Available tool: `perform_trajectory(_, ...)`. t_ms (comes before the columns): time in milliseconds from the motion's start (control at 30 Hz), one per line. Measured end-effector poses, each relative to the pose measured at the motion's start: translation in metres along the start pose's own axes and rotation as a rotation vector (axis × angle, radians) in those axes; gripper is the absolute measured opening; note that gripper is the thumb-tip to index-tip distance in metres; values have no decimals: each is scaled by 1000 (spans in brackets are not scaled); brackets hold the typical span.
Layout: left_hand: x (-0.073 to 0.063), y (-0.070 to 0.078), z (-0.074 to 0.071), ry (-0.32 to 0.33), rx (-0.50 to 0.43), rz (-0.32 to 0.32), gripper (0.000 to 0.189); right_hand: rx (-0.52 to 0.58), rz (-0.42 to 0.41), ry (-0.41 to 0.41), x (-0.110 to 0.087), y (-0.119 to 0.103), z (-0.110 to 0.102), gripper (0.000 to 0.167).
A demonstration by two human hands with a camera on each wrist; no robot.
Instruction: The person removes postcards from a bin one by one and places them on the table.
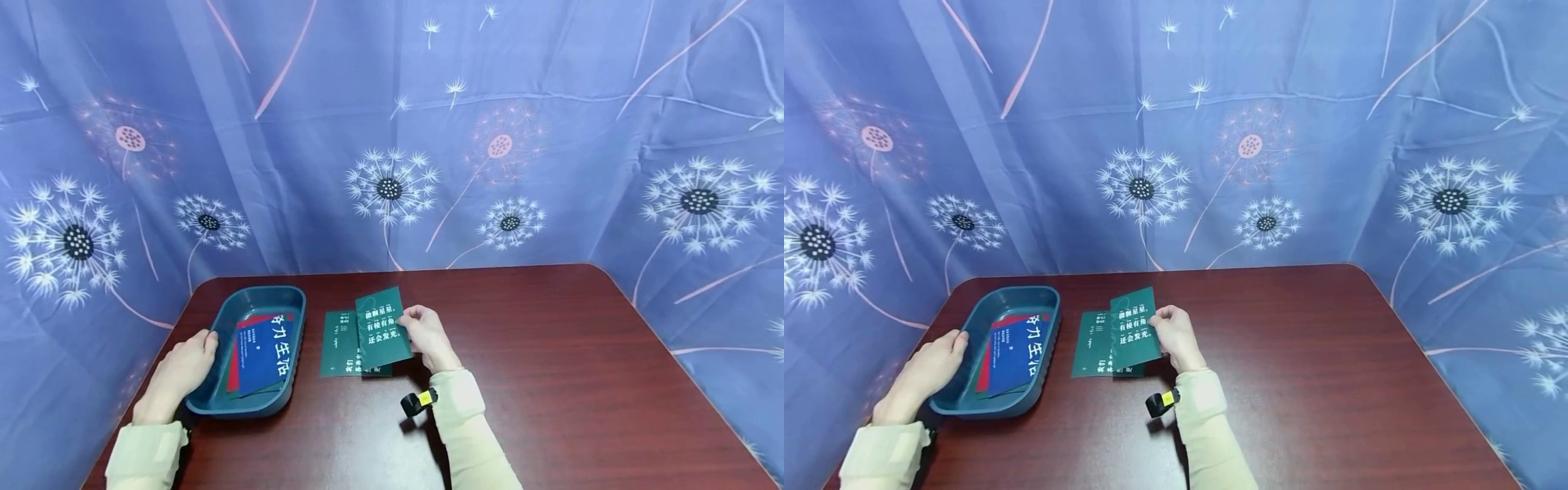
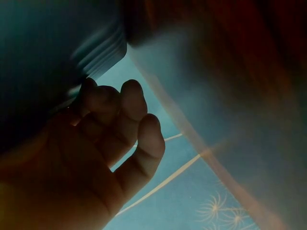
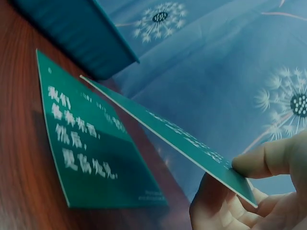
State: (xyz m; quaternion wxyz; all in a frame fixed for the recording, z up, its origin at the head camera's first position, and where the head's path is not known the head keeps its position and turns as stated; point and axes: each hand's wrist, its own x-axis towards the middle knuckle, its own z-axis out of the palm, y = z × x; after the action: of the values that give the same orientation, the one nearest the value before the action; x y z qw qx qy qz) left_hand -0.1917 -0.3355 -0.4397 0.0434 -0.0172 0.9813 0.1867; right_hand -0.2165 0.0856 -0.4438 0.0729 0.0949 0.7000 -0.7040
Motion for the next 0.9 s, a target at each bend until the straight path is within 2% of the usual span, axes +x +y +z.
perform_trajectory(267,0,1,-2,-8,0,-11,56,-41,27,-34,3,9,-8,8)
perform_trajectory(600,0,4,-4,0,5,-6,54,-83,50,-49,8,20,-6,8)
perform_trajectory(733,-1,4,-4,-6,4,-11,54,-166,49,-13,7,21,-2,10)
perform_trajectory(900,-2,4,-2,-12,3,-17,55,-325,5,39,3,21,2,12)
